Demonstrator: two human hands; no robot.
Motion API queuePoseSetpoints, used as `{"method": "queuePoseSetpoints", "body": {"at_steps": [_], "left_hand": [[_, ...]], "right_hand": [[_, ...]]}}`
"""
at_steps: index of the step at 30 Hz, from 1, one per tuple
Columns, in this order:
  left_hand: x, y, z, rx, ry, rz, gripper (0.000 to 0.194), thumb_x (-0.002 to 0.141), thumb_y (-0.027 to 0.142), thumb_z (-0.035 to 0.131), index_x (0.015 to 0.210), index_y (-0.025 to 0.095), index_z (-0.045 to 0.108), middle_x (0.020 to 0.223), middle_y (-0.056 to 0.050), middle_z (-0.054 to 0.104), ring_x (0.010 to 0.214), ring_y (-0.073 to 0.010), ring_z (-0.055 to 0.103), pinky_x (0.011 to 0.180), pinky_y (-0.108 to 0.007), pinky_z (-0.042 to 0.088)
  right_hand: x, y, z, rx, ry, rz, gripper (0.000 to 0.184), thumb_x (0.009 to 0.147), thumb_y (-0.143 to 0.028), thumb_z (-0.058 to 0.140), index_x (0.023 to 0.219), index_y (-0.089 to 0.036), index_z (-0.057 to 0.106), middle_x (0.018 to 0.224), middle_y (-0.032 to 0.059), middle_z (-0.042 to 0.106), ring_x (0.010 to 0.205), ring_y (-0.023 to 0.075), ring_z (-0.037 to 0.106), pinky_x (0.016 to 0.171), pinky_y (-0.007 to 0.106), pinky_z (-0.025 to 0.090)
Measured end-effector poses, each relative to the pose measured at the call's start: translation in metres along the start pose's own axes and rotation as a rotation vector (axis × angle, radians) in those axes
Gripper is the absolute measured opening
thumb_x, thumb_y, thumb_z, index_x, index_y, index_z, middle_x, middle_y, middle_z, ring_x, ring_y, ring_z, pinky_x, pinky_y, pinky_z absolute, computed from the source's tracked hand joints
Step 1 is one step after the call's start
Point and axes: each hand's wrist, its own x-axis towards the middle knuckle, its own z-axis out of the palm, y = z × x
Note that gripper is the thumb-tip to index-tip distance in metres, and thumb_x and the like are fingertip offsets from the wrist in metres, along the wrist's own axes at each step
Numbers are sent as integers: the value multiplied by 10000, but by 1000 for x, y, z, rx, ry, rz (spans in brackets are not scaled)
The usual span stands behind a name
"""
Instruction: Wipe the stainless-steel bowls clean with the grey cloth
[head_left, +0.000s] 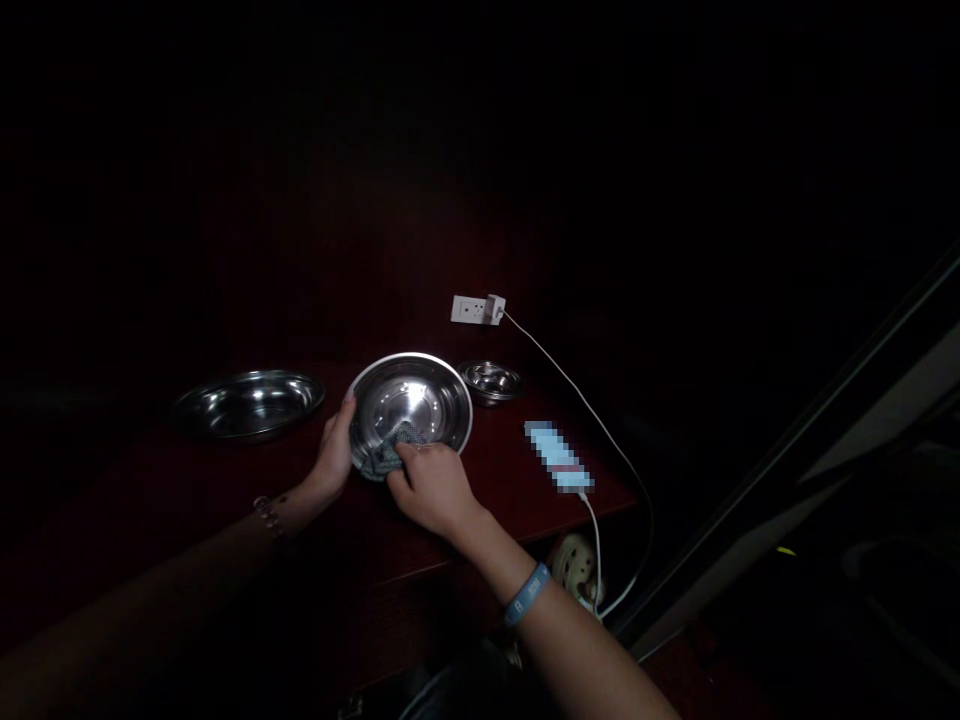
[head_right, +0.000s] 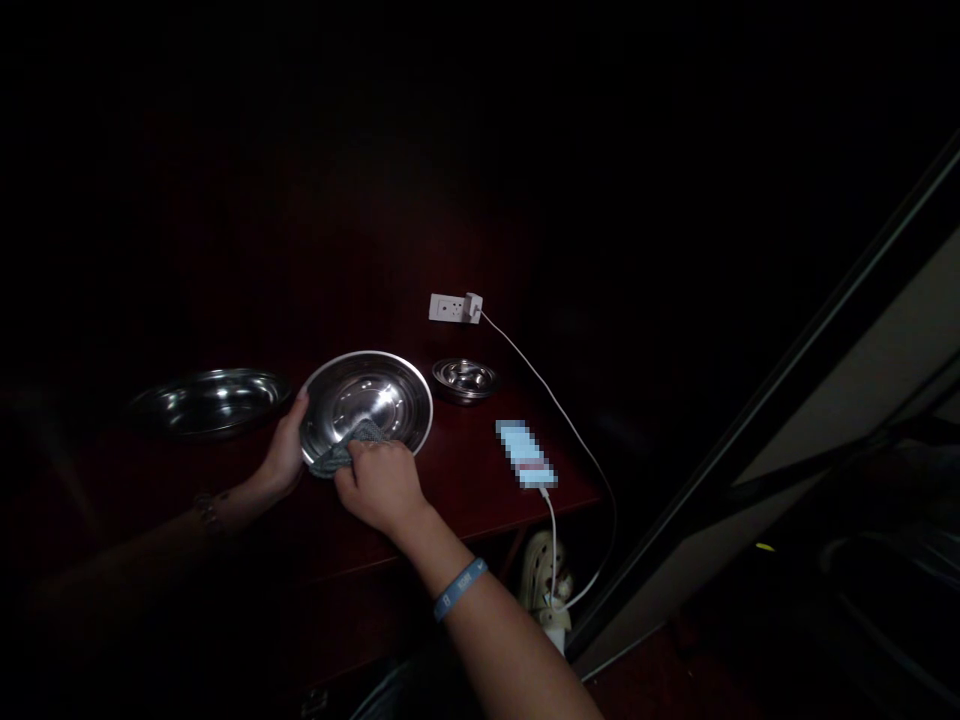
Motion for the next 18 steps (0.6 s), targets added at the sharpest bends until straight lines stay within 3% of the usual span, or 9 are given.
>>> {"method": "queuePoseSetpoints", "body": {"at_steps": [3,6,9,12,15,18], "left_hand": [[1,0,0,-17,29,28,718,693,795,711,1039,168,752,971,-110,814,1104,-345,741,952,-393,603],[7,-3,-3,-3,89,71,662,794,738,663,1136,177,747,1199,-130,789,1263,-322,684,1069,-370,550],[14,-5,-8,-35,134,64,614,883,685,596,1260,214,712,1370,-117,727,1356,-291,627,1107,-361,528],[14,-2,-9,-125,109,-78,579,919,663,563,1288,237,695,1275,-114,771,1286,-310,672,1015,-415,598],[8,4,-4,-235,61,-227,490,940,579,580,1258,224,694,1131,-112,809,1198,-333,714,948,-470,629],[0,9,1,-271,-41,-359,348,942,483,591,1130,223,724,1008,-91,823,1085,-338,755,890,-493,649]], "right_hand": [[-3,6,0,143,42,93,254,977,-247,508,960,-205,758,953,69,816,869,226,752,821,293,543],[-5,15,8,455,238,196,362,982,-198,403,920,-196,760,904,57,808,850,214,741,778,277,560],[-4,27,17,714,581,329,464,992,-206,298,1133,-137,734,1095,117,796,1020,226,735,897,311,585],[-1,40,25,799,806,506,580,1020,-252,214,1472,-83,536,1383,190,684,1314,235,641,1099,391,517],[1,46,31,807,817,551,621,1042,-307,204,1602,-84,353,1521,215,574,1472,230,515,1194,443,434],[1,42,38,780,767,452,623,1039,-293,234,1627,-97,298,1580,210,518,1498,209,484,1226,433,397]]}}
